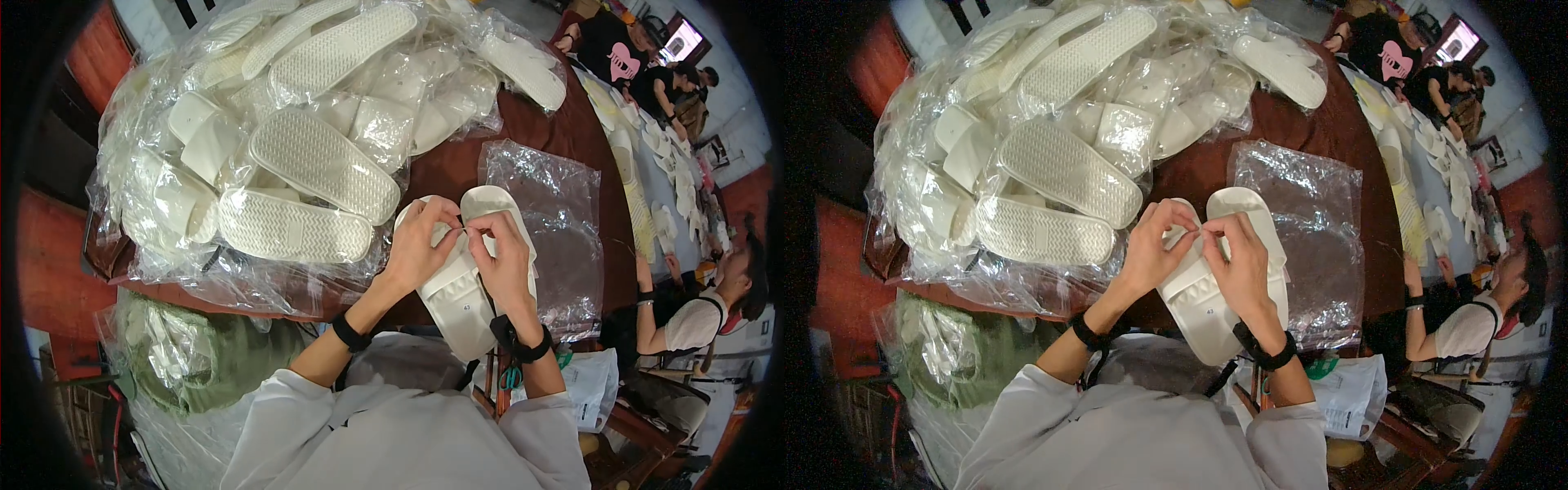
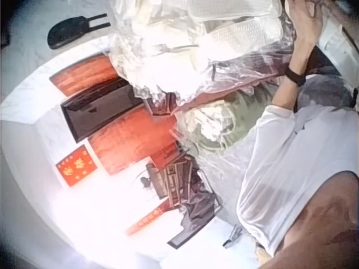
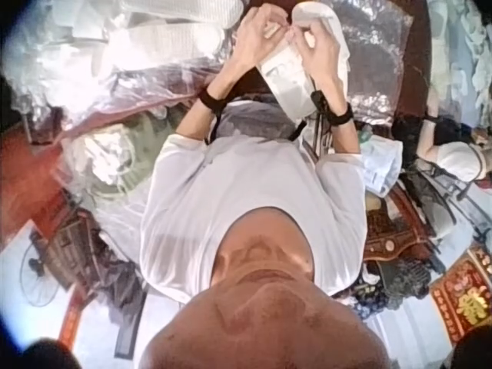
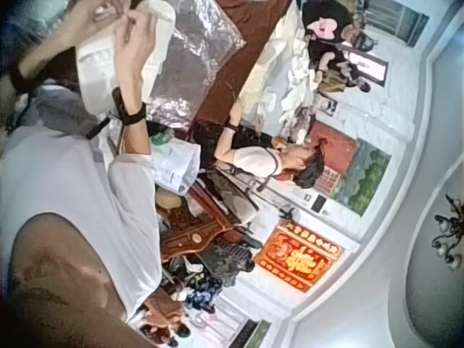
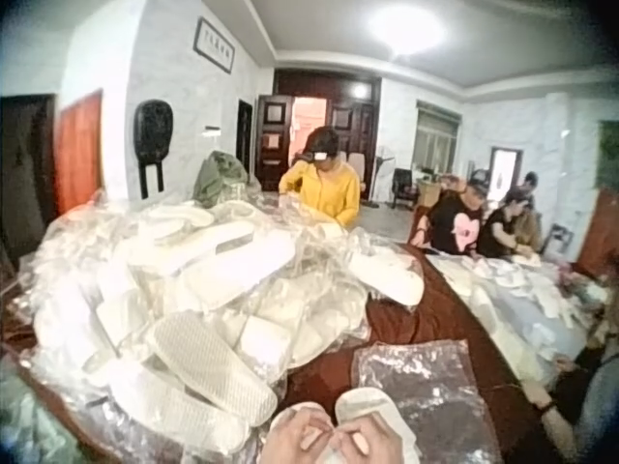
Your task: Pair and package manufactured slippers into clear plastic bags.
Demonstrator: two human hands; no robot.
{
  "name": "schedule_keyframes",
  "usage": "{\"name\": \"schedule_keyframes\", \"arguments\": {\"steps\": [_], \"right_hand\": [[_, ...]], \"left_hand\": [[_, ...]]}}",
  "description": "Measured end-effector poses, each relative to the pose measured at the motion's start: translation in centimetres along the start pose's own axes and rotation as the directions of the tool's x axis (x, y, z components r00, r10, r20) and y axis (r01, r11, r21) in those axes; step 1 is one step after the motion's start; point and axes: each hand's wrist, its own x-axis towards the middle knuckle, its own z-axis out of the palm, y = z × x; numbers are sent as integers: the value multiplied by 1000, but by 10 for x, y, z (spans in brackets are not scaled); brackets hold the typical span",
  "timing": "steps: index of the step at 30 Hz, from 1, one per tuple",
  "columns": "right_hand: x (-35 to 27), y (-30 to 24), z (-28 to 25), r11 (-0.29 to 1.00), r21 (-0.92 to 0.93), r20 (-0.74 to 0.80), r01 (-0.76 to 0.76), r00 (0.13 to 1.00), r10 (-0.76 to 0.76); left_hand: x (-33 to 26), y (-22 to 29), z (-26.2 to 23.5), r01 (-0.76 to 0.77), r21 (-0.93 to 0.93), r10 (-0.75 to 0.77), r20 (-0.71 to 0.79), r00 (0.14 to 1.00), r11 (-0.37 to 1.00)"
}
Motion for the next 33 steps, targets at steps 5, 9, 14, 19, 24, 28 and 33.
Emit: {"name": "schedule_keyframes", "arguments": {"steps": [5, 9, 14, 19, 24, 28, 33], "right_hand": [[-1, 3, 3, 999, 24, 28, -22, 999, 21], [-3, 3, 4, 999, 26, 34, -22, 999, 21], [-3, 3, 2, 999, 26, 82, -41, 996, 38], [-5, 9, -2, 998, 31, 63, -54, 997, 52], [-18, -13, -17, 994, 21, -62, -104, 993, 105], [-48, -10, -39, 976, -118, -100, -184, 980, 173], [-63, -1, -24, 952, -177, -31, -249, 968, 247]], "left_hand": [[-5, -2, 4, 5, -127, -4, 3, 1000, 992], [-4, -2, 4, 11, -126, -8, 25, 1000, 992], [-5, -2, 4, 37, -143, -30, 54, 998, 989], [-2, 0, 7, 73, -173, -65, 53, 996, 982], [-4, -14, -3, 98, -40, -99, -24, 995, 994], [-13, -11, -16, 88, 21, -88, -34, 996, 996], [-27, 4, -15, 159, -57, -158, 28, 987, 986]]}}
